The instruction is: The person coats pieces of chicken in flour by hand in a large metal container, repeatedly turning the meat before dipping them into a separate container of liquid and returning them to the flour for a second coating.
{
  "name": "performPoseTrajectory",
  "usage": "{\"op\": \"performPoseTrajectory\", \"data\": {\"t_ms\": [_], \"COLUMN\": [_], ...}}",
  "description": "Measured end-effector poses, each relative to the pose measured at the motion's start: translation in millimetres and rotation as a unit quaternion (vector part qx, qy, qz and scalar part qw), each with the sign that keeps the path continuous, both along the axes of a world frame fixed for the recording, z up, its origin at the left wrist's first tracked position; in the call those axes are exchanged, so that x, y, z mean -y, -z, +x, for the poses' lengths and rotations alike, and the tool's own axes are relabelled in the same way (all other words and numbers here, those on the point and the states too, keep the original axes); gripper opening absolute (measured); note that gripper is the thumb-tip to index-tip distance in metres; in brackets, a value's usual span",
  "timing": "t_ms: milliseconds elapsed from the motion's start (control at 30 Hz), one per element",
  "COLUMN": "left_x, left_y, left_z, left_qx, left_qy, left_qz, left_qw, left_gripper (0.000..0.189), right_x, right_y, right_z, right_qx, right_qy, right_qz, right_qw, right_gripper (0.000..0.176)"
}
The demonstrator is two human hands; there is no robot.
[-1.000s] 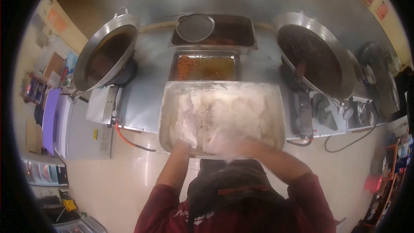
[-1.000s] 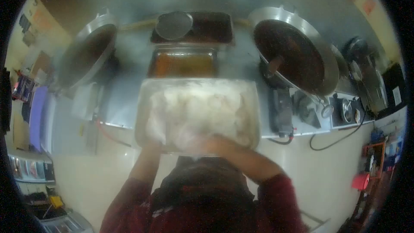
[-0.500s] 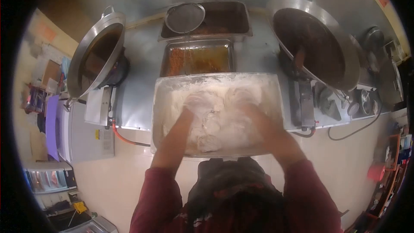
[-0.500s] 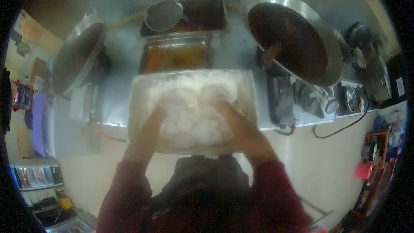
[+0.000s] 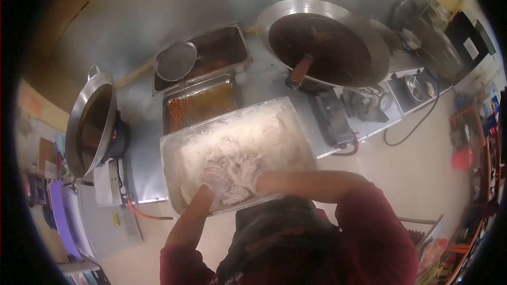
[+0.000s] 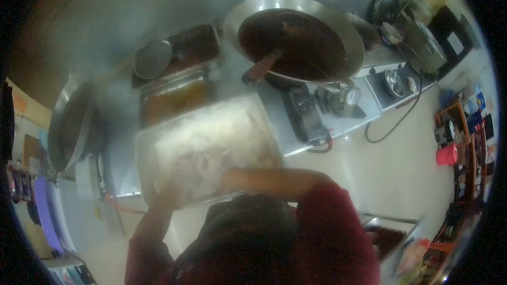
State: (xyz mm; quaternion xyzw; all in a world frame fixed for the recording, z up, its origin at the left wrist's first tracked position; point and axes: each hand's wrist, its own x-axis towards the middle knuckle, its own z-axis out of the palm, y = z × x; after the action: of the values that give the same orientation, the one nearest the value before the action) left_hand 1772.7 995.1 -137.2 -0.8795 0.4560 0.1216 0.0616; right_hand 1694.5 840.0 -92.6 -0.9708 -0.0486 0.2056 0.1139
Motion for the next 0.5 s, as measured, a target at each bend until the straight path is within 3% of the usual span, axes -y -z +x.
{"op": "performPoseTrajectory", "data": {"t_ms": [100, 200, 300, 367, 500], "left_x": [12.7, 28.1, 12.0, 6.7, -38.6], "left_y": [-6.2, -23.1, -1.4, 22.1, 59.7], "left_z": [4.6, 17.3, 6.8, 10.1, 54.8], "left_qx": [-0.008, -0.103, -0.04, -0.03, -0.068], "left_qy": [-0.024, 0.013, 0.012, -0.015, 0.115], "left_qz": [0.178, 0.154, 0.04, 0.028, -0.003], "left_qw": [0.984, 0.983, 0.998, 0.999, 0.991], "left_gripper": [0.041, 0.035, 0.035, 0.035, 0.048], "right_x": [18.3, 32.2, 37.5, 41.7, 64.8], "right_y": [0.8, -3.1, -3.3, -1.5, 1.0], "right_z": [18.1, 23.8, 20.7, 19.7, 20.7], "right_qx": [-0.033, -0.055, -0.047, -0.038, -0.022], "right_qy": [0.014, 0.018, 0.021, 0.025, 0.045], "right_qz": [0.026, 0.053, 0.042, 0.035, 0.083], "right_qw": [0.999, 0.997, 0.998, 0.998, 0.995], "right_gripper": [0.036, 0.037, 0.038, 0.039, 0.04]}}
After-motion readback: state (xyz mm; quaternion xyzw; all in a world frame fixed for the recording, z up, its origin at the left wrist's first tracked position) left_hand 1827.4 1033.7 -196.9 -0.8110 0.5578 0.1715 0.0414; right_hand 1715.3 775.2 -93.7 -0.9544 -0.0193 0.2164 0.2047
